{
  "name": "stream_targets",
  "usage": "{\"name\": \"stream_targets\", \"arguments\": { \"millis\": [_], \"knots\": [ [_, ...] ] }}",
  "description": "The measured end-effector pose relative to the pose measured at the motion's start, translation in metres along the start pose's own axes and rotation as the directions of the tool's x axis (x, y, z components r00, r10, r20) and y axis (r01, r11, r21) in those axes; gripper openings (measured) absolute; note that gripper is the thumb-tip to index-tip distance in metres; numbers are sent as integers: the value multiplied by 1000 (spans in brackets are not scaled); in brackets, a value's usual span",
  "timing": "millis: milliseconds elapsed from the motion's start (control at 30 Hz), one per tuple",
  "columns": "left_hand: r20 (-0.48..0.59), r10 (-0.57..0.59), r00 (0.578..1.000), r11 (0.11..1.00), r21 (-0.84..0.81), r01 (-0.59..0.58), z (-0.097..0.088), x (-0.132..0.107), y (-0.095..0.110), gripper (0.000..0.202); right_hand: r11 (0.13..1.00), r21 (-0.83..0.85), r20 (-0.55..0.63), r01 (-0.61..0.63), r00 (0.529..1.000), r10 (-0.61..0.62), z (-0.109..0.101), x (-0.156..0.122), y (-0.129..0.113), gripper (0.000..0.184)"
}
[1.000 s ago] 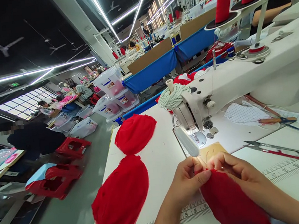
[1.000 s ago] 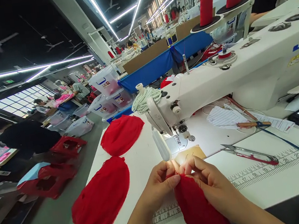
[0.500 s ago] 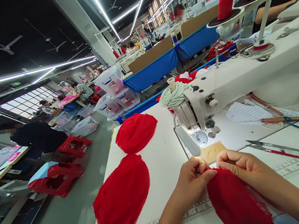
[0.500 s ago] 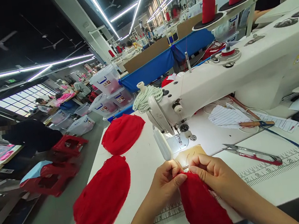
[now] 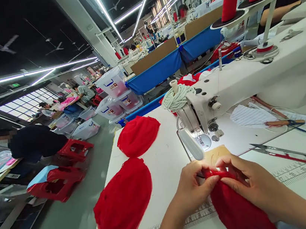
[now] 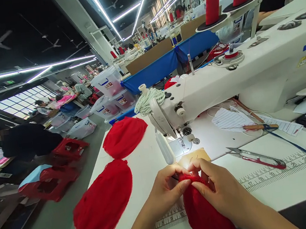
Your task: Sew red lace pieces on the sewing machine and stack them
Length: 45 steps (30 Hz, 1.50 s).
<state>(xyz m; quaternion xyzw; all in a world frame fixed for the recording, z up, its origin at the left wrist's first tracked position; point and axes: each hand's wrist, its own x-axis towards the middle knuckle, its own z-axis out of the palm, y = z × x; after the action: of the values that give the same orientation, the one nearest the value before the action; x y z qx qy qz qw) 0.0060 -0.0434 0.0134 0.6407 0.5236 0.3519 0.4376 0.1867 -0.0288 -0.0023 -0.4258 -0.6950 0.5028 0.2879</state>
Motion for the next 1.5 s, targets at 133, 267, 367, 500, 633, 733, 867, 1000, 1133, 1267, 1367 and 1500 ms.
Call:
{"name": "stream_targets", "arguments": {
  "millis": [133, 267, 367, 500, 633, 733, 867, 1000, 1133, 1267, 1367, 1500],
  "knots": [
    [-45, 47, 998, 999, 25, -46, 1, -1, -1, 16, 1000, -6, 36, -17, 999, 17, -3, 0, -1, 19],
    [-93, 205, 974, 967, 175, -187, 4, -3, -4, 8, 999, 33, 147, 2, 989, -7, -6, 3, -5, 12],
    [-121, 309, 943, 934, 229, -276, 5, -3, -6, 8, 1000, -1, 114, 27, 993, -27, -7, 6, -4, 24],
    [-148, 307, 940, 935, 229, -270, 4, -3, -5, 11, 999, 15, -1, 31, 1000, -31, -5, 6, -2, 18],
    [-131, 159, 978, 969, 212, -129, 4, -3, -1, 7, 999, 37, -13, 18, 1000, -18, -1, 5, -2, 13],
    [-106, 111, 988, 981, 172, -92, 4, -3, -1, 14, 998, 62, 2, 22, 1000, -22, -1, 4, -4, 13],
    [-81, 101, 992, 990, 104, -92, 6, -2, -3, 14, 997, 75, 28, 4, 1000, -6, -2, 5, -4, 19],
    [-45, 47, 998, 985, -163, -54, 4, -1, -1, 5, 990, 129, 79, -57, 996, 47, -4, 7, -2, 21],
    [92, -74, 993, 918, -384, 104, 0, 0, 0, 18, 985, 149, 66, -85, 995, 76, -5, 9, -3, 31],
    [116, -136, 984, 897, -407, 172, -1, 0, -1, 27, 977, 187, 59, -105, 994, 95, -2, 10, -4, 31],
    [119, -130, 984, 906, -388, 167, -2, 0, -2, 30, 979, 175, 63, -109, 993, 99, -2, 10, -3, 29],
    [95, -148, 984, 899, -401, 174, -2, 2, 0, 29, 985, 135, 102, -104, 991, 90, -6, 11, -4, 28]
  ]
}}
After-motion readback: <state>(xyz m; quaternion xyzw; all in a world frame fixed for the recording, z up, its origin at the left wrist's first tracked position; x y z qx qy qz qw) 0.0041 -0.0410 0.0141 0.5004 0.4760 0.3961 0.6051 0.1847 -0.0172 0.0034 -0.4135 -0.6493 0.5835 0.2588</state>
